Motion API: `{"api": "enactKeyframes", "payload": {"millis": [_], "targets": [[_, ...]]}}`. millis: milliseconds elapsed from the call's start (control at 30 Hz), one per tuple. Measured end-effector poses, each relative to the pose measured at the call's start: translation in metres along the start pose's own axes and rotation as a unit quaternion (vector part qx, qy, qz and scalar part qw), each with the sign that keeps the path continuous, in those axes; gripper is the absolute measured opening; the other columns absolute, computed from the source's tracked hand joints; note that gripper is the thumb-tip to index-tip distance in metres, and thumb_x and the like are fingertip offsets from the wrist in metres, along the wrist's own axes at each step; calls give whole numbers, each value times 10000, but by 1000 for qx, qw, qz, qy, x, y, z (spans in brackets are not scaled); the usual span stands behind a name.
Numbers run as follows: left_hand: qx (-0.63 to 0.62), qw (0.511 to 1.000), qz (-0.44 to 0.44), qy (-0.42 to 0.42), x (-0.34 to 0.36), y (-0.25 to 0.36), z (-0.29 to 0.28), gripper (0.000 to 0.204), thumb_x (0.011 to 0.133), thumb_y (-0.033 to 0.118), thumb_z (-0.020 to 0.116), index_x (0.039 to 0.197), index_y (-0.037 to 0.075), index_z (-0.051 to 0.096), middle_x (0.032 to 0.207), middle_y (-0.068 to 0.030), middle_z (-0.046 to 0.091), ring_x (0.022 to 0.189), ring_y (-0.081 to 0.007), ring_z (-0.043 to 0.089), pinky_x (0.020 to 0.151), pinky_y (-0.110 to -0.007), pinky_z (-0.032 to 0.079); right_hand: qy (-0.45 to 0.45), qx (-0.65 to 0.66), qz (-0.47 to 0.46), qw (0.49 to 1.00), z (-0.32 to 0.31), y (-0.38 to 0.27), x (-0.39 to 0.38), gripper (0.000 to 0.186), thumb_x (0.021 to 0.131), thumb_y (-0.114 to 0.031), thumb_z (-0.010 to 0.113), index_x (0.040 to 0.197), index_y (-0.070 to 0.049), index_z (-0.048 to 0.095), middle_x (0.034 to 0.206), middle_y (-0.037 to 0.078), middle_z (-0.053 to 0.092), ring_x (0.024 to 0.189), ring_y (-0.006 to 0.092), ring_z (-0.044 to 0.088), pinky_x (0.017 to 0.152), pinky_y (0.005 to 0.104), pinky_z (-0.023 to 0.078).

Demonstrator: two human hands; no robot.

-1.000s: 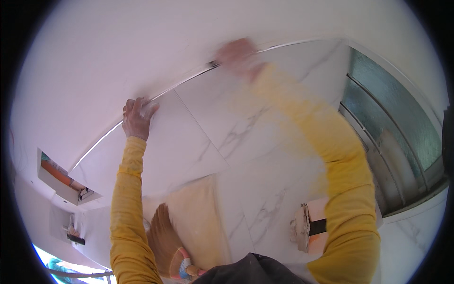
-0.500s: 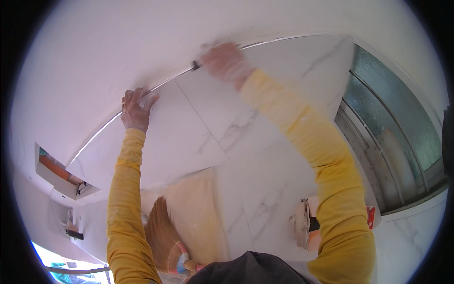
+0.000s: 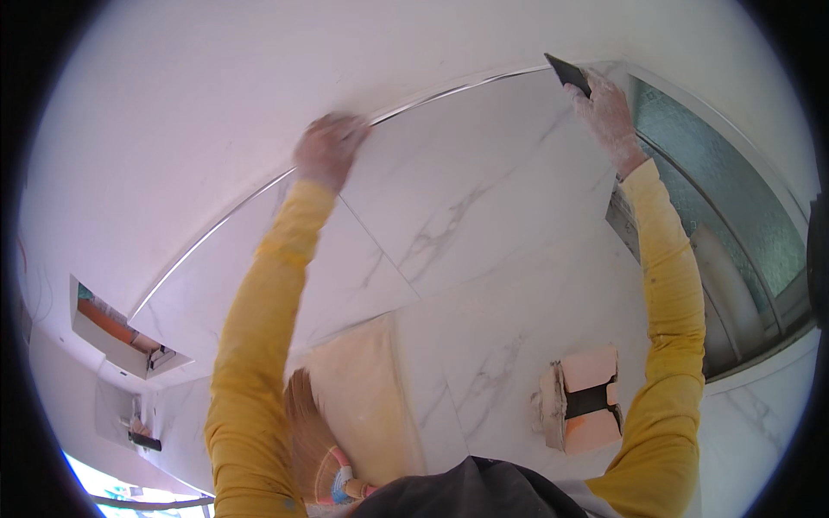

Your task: The person wipes a white marble-like countertop and adjacent wall using a black sponge. They move the sponge along the surface and edges, occasionally adjusting their position and handling nearby items such as a broom and a small box.

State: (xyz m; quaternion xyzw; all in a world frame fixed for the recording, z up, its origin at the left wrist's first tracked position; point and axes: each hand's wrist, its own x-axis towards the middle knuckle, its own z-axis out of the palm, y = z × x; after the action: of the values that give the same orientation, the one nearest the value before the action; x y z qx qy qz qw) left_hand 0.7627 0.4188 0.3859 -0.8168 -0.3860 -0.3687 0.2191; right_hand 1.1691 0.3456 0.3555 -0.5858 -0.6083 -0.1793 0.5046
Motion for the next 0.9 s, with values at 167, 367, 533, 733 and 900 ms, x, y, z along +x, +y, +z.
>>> {"api": "enactKeyframes", "payload": {"millis": [167,367,533,733,900], "targets": [[19,991,-104,-76,69,93,41,319,883,416,709,1000,127,778,1107,-66,724,1037,-287,663,917,-398,519,18,114,17,993,-26,-11,-30,303,928,-208,617,1158,-16,667,1024,180,709,956,341,674,849,410,513],[-96,965,-175,-173,106,125,49,252,868,332,709,997,130,785,1030,-82,749,975,-272,683,907,-362,535,-26,202,115,972,-61,16,-51,310,957,-220,623,1150,20,660,914,110,696,790,178,639,750,327,519],[-84,983,-71,-147,120,80,76,240,825,299,736,984,127,788,981,-103,755,926,-264,695,886,-358,549,-13,255,84,963,-64,6,-56,313,963,-226,635,1159,17,666,891,88,694,768,131,620,725,292,516],[-65,978,-124,-155,124,118,65,196,820,299,736,964,180,794,1028,-31,753,962,-231,685,915,-330,539,-14,213,113,970,-95,16,-66,323,967,-230,625,1160,27,661,924,102,701,801,159,648,740,297,520],[93,972,77,-203,141,86,80,176,831,312,719,936,191,791,1012,-5,751,965,-216,682,907,-331,541,5,124,44,991,-93,4,-70,310,969,-213,625,1165,25,661,940,102,708,808,157,654,744,295,523]]}}
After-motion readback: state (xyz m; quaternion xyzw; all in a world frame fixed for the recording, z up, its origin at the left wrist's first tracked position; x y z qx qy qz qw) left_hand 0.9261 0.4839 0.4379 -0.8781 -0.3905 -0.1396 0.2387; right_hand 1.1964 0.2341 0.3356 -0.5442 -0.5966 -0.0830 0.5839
